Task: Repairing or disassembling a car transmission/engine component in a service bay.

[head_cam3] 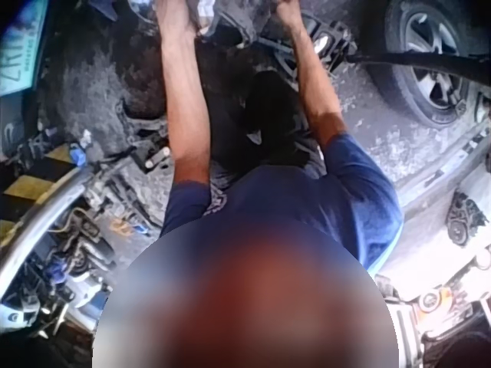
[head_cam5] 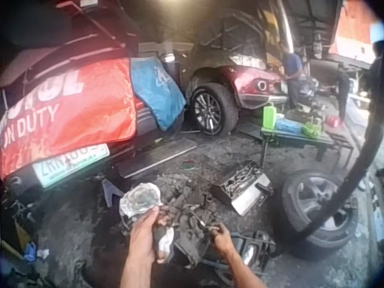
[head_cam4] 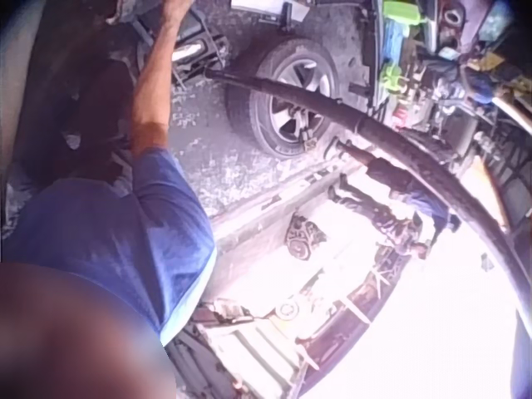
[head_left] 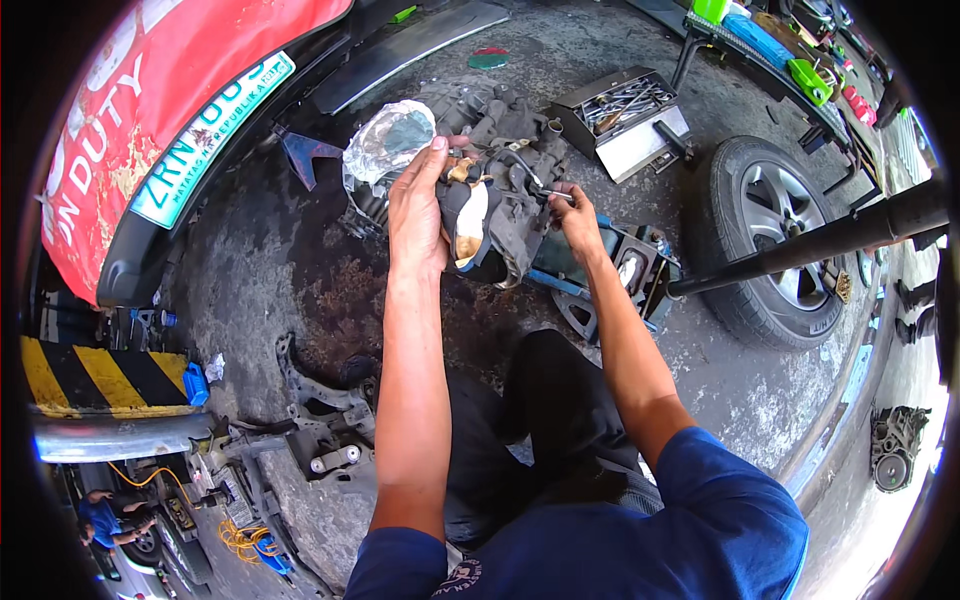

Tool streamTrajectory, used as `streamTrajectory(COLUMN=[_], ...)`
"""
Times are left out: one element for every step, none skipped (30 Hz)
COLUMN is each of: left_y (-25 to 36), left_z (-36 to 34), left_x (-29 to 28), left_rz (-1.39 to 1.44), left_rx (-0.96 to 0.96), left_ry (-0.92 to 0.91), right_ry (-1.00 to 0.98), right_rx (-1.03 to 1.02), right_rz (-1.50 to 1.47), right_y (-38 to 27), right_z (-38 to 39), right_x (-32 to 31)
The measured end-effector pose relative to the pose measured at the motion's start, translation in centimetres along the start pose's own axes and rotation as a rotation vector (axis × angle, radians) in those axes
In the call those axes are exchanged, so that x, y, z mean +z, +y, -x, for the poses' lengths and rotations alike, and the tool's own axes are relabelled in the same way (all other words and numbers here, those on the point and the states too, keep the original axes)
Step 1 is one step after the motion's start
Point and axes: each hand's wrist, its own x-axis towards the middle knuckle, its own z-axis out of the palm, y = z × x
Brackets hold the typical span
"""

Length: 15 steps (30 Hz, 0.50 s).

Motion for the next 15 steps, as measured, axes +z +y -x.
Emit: streamTrajectory(left_y=[0.1, 0.2, 0.2, 0.1, 0.0, -0.1, 0.0, 0.2, 0.3, 0.2, 0.1, 0.0, 0.1, 0.2, 0.4], left_z=[0.1, 0.2, 0.2, 0.1, 0.0, -0.1, 0.0, 0.1, 0.2, 0.1, 0.0, 0.0, 0.0, 0.1, 0.2], left_x=[-0.1, -0.2, -0.3, 0.0, 0.3, 0.7, 0.3, 0.0, -0.3, -0.1, 0.0, 0.1, 0.0, -0.2, -0.4], left_rz=[0.0, 0.0, -0.001, 0.003, 0.009, 0.015, 0.01, -0.001, -0.012, -0.009, -0.008, -0.007, -0.01, -0.013, -0.015], left_rx=[-0.001, -0.001, -0.001, -0.004, -0.003, -0.003, -0.003, -0.002, -0.002, -0.004, -0.006, -0.009, -0.007, -0.004, 0.0], left_ry=[0.003, 0.008, 0.013, 0.004, -0.002, -0.009, 0.001, 0.012, 0.024, 0.016, 0.006, -0.005, 0.001, 0.008, 0.017], right_ry=[-0.013, -0.016, -0.029, -0.03, -0.02, 0.017, 0.036, 0.028, 0.007, 0.002, 0.009, 0.012, 0.002, -0.005, -0.008], right_rx=[0.057, 0.06, 0.084, 0.102, 0.099, -0.068, -0.226, -0.22, -0.015, 0.182, 0.179, -0.014, -0.203, -0.201, -0.073], right_rz=[-0.132, -0.132, -0.054, 0.026, 0.027, 0.029, 0.026, 0.023, -0.025, -0.07, -0.069, 0.042, 0.15, 0.147, 0.039], right_y=[-0.2, -0.1, -0.3, -0.2, 0.1, 0.4, 0.3, -0.1, -0.5, -1.1, -0.5, 0.2, 0.1, -0.1, -0.4], right_z=[0.4, 0.4, 0.5, 0.1, -0.1, -0.3, 0.1, 0.4, 0.6, 0.6, 0.2, 0.0, 0.2, 0.3, 0.4], right_x=[0.2, 0.3, 0.3, -0.3, -0.6, -0.7, 0.1, 0.5, 0.6, 0.0, -0.4, -0.6, 0.0, 0.3, 0.7])
